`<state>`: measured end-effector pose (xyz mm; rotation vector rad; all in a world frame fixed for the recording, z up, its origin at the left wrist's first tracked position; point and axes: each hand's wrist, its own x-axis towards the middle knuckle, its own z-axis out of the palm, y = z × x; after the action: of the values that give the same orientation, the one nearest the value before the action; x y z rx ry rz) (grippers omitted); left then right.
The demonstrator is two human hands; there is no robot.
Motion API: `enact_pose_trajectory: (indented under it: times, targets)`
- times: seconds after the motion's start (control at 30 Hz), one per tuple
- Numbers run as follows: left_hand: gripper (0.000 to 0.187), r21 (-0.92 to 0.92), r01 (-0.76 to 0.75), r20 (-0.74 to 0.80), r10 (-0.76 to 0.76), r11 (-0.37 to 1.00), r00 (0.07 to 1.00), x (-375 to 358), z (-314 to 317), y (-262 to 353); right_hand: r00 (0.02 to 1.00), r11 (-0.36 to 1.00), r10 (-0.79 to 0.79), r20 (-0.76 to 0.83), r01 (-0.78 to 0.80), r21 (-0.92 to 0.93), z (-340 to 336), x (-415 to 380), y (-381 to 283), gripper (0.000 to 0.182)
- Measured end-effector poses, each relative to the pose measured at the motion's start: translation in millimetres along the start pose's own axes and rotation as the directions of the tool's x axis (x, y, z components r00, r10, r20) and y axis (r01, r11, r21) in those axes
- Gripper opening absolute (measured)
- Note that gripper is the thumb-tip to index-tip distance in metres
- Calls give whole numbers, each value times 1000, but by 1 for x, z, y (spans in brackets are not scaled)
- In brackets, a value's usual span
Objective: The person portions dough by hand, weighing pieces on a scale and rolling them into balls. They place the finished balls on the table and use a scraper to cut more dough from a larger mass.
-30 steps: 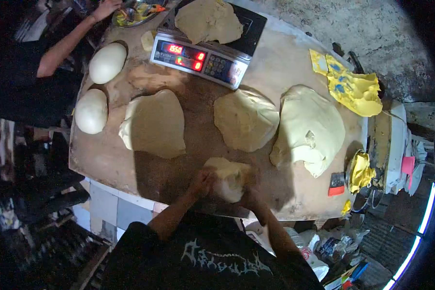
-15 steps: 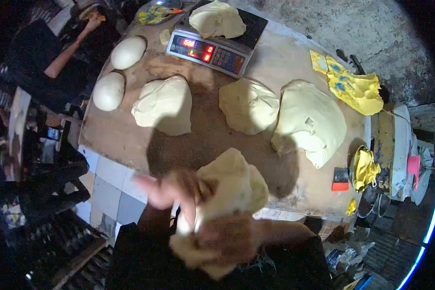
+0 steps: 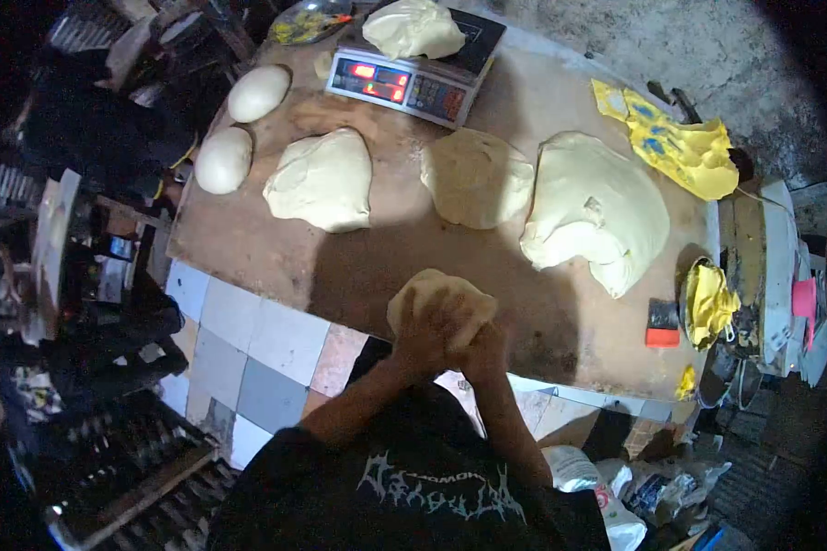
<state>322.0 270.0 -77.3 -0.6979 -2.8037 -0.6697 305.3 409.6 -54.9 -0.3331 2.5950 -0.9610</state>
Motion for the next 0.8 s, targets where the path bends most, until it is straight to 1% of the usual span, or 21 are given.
enact_pose_trajectory:
  times: [0.03, 0.07, 0.1, 0.13, 0.17, 0.2, 0.23, 0.27, 0.3, 0.37, 0.4, 0.47, 0.53, 0.57, 0.6, 0.63, 0.67, 0.7, 0.73, 0.77, 0.8]
  targets:
    - [52, -31, 34, 29, -33, 999, 999, 14, 5, -17, 1000, 1000, 14, 3, -14, -12, -21, -10, -6, 46]
    - [57, -58, 69, 57, -65, 996, 996, 29, 11, -39, 990, 910, 139, -35, -114, 398, -37, -27, -11, 47]
    - [57, -79, 78, 67, -72, 994, 995, 37, 23, -62, 962, 649, 275, -10, -178, 740, -45, -52, -16, 53]
    - [55, -370, 303, 260, -215, 879, 941, 48, 34, -89, 920, 268, 388, 57, -172, 948, -49, -69, -16, 62]
    - [53, -565, 514, 463, -267, 645, 845, 59, 43, -113, 919, 460, 374, -124, -68, 885, -47, -70, -10, 72]
    - [53, -578, 510, 460, -262, 637, 849, 68, 38, -124, 902, 637, 320, -290, 22, 770, -44, -70, 3, 84]
    - [51, -562, 527, 486, -261, 638, 834, 74, 27, -133, 942, 995, 28, -334, 6, 100, -27, -66, 51, 96]
    - [49, -536, 542, 515, -259, 647, 818, 79, 20, -144, 945, 944, 123, -302, -17, 330, -20, -41, 41, 98]
    - [49, -534, 549, 519, -263, 644, 813, 78, 32, -155, 947, 943, 125, -295, -21, 333, -3, -8, 43, 98]
    - [45, -620, 605, 601, -193, 500, 776, 68, 64, -170, 963, 856, -206, -172, 262, 445, 35, 65, 52, 111]
    - [45, -615, 615, 607, -200, 493, 769, 69, 57, -171, 899, 817, -373, -231, 436, 378, 29, 106, 31, 103]
    - [53, -718, 665, 696, -199, -204, 690, 90, 16, -174, 786, 733, -543, -294, 615, 291, 10, 159, -15, 96]
    - [57, -750, 591, 659, -264, -296, 704, 111, -39, -157, 673, 667, -711, -201, 737, 107, -2, 177, -45, 53]
    - [61, -762, 509, 638, -329, -401, 696, 115, -69, -140, 958, 946, -285, 6, 281, 164, 48, 151, -37, 42]
    - [66, -764, 414, 623, -395, -496, 675, 117, -97, -123, 950, 961, 227, 216, -254, 108, 95, 124, -25, 34]
    - [71, -757, 305, 611, -460, -578, 644, 116, -117, -109, 927, 964, -236, 292, 185, 191, 26, 108, -74, 32]
    - [76, -742, 186, 603, -520, -643, 605, 113, -126, -100, 666, 660, -738, 103, 684, 311, -34, 97, -126, 29]
    - [76, -682, -34, -10, -38, -730, 999, 100, -91, -124, 474, 433, -880, -31, 829, 354, -57, 81, -157, 27]
    - [76, -764, 23, 29, 2, -645, 1000, 104, -123, -109, 322, 253, -940, -117, 883, 396, -73, 66, -177, 26]
    - [73, -889, -6, 162, -328, -458, 931, 105, -138, -99, 310, 244, -943, -118, 890, 385, -77, 59, -171, 26]
    - [70, -968, 37, 194, -644, -249, 740, 102, -145, -90, 366, 371, -925, 101, 818, 439, -81, 51, -163, 24]
